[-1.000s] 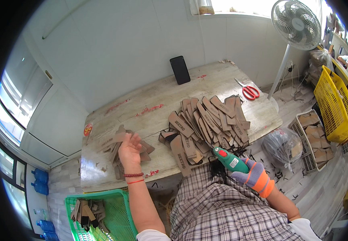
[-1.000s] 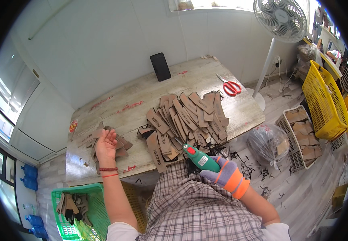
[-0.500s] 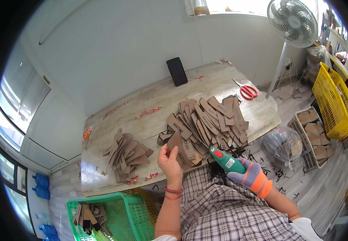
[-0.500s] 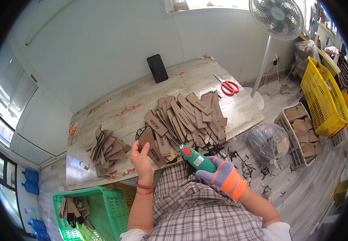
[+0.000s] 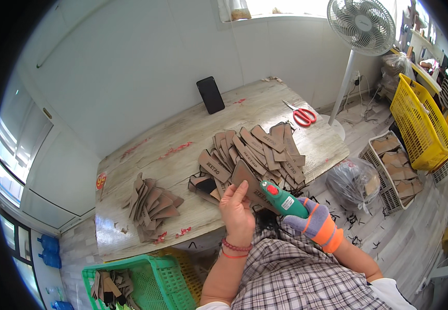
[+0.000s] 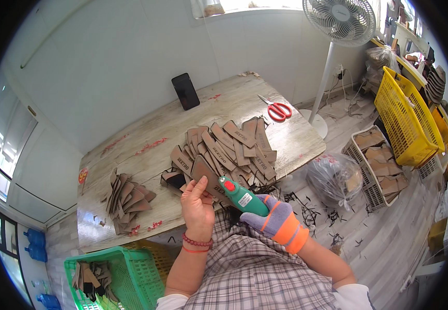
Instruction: The person applies hot glue to the edges of small cardboard pieces using a glue gun, then presses them together to form stacked assemblies. The person handles the pieces one at a time, repeatedly picking up, gluing, and stacking them on the table.
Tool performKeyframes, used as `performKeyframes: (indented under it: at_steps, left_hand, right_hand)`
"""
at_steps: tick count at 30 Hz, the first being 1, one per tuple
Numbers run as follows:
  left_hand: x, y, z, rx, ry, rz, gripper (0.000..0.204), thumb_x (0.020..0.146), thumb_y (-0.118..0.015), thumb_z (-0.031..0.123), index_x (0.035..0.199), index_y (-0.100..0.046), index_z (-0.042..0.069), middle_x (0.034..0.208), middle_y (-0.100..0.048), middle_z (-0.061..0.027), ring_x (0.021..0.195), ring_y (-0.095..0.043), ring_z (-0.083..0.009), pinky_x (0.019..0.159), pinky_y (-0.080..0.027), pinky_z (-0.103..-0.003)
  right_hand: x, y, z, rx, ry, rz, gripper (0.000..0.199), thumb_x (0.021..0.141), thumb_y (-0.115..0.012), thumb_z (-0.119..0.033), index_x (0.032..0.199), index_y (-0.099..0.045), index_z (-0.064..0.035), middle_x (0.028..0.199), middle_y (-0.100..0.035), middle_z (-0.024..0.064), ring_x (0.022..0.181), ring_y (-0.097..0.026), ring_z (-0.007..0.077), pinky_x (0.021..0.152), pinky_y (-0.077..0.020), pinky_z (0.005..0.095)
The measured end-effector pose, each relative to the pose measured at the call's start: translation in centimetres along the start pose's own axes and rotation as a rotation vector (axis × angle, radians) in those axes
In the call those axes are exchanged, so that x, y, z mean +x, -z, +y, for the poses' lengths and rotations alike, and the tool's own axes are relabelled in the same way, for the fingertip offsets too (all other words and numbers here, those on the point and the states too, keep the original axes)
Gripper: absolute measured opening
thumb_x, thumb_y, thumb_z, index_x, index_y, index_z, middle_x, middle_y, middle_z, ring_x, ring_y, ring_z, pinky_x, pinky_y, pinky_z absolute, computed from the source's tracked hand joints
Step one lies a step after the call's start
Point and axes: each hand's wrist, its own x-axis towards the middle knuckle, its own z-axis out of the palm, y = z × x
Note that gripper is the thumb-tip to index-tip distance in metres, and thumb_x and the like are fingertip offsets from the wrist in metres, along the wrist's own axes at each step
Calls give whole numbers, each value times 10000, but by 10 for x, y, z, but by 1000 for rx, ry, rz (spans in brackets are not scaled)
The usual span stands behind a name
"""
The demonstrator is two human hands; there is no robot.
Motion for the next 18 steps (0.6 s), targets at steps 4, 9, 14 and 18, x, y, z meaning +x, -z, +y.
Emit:
performKeyframes:
  at_steps: [4, 9, 14, 18]
  left_hand:
    - [-5, -3, -5, 56, 34, -20, 67, 846, -702, 34, 848, -643, 65, 840, -680, -16, 701, -583, -78, 656, -445, -209]
    - [-16, -2, -11, 97, 71, -52, 56, 849, -696, 31, 832, -647, 53, 823, -674, -12, 697, -571, -66, 645, -431, -196]
    - [-27, -4, -9, 156, 101, -96, 28, 868, -664, 19, 893, -656, 8, 846, -679, -30, 746, -601, -86, 696, -467, -214]
    - [-25, 8, -8, 241, 75, -132, 72, 889, -630, 10, 950, -655, -16, 893, -686, -43, 799, -614, -85, 737, -481, -222]
  right_hand:
    - [1, 2, 5, 30, 11, 23, 529, 784, -811, -293, 1153, -572, 2, 784, -623, -2, 630, -526, 35, 555, -452, 206]
    - [0, 4, 0, 33, 15, 28, 534, 784, -806, -247, 1183, -563, 14, 827, -658, 19, 680, -595, 67, 603, -487, 224]
    - [1, 6, 1, 49, 46, 31, 516, 790, -800, -252, 1170, -573, 12, 840, -668, 25, 682, -597, 62, 598, -483, 220]
    - [1, 8, -2, 26, 7, 18, 509, 787, -801, -241, 1168, -576, 10, 811, -656, 13, 666, -588, 58, 583, -473, 216]
